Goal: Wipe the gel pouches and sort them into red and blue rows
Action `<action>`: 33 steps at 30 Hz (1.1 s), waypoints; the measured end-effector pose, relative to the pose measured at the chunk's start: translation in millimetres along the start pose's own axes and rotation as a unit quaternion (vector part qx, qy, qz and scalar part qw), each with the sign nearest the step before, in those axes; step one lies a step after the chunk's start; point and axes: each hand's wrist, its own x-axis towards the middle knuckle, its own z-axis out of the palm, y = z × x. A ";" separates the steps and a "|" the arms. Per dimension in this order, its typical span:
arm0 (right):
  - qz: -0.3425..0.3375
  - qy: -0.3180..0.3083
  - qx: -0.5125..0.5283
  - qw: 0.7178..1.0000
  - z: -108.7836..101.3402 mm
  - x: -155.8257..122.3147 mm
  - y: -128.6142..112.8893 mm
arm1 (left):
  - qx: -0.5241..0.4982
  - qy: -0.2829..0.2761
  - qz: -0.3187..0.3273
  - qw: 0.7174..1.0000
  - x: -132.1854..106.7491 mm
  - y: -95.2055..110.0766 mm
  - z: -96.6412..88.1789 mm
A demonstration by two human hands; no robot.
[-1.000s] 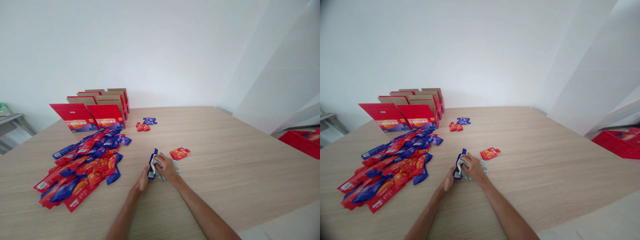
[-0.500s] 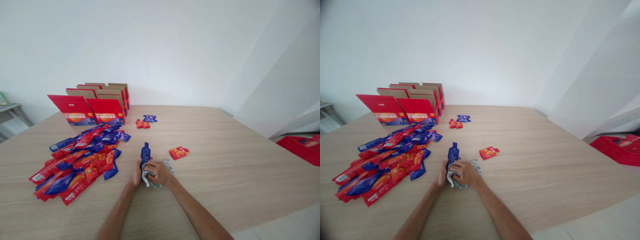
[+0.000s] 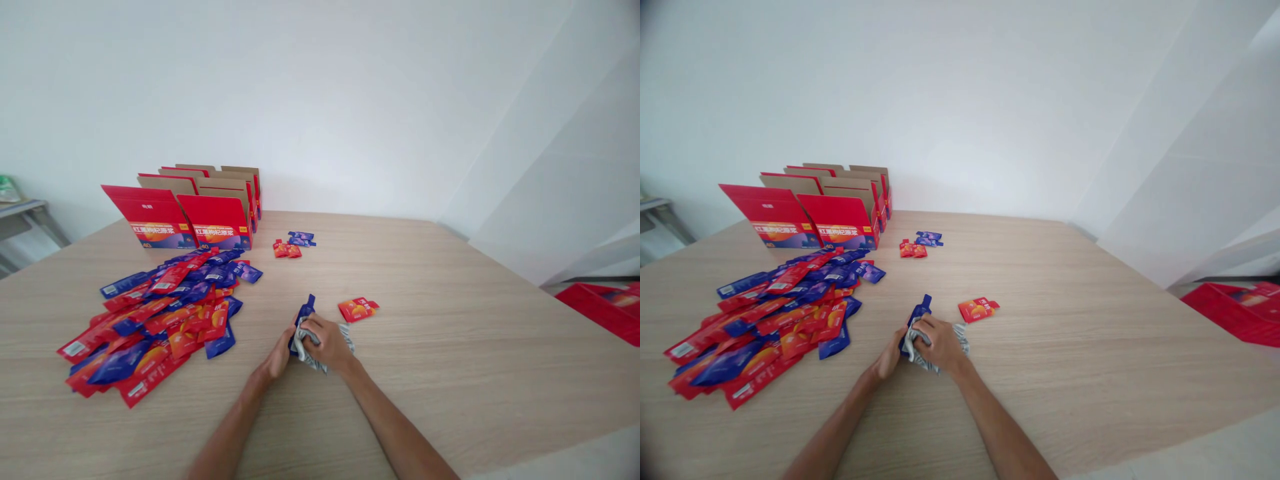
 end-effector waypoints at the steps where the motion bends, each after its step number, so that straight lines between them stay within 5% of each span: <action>1: -0.017 -0.034 0.003 0.999 3.9 -0.8 -3.8 | -0.022 0.011 -0.010 1.000 1.0 2.5 0.0; 7: -0.082 -0.106 -0.010 0.991 16.9 -4.0 -17.0 | -0.087 0.027 -0.042 0.995 2.6 16.7 -2.7; 22: -0.045 0.057 -0.005 0.997 -6.4 -2.3 -4.8 | -0.137 0.062 -0.091 0.984 13.0 16.5 -12.2; 26: -0.063 0.022 -0.007 0.998 -5.9 -2.1 -8.7 | -0.156 0.053 -0.084 0.983 12.5 20.0 -9.6; 33: -0.028 -0.065 -0.070 0.995 11.6 -0.2 -11.0 | -0.156 -0.042 -0.137 0.977 4.3 21.4 -1.8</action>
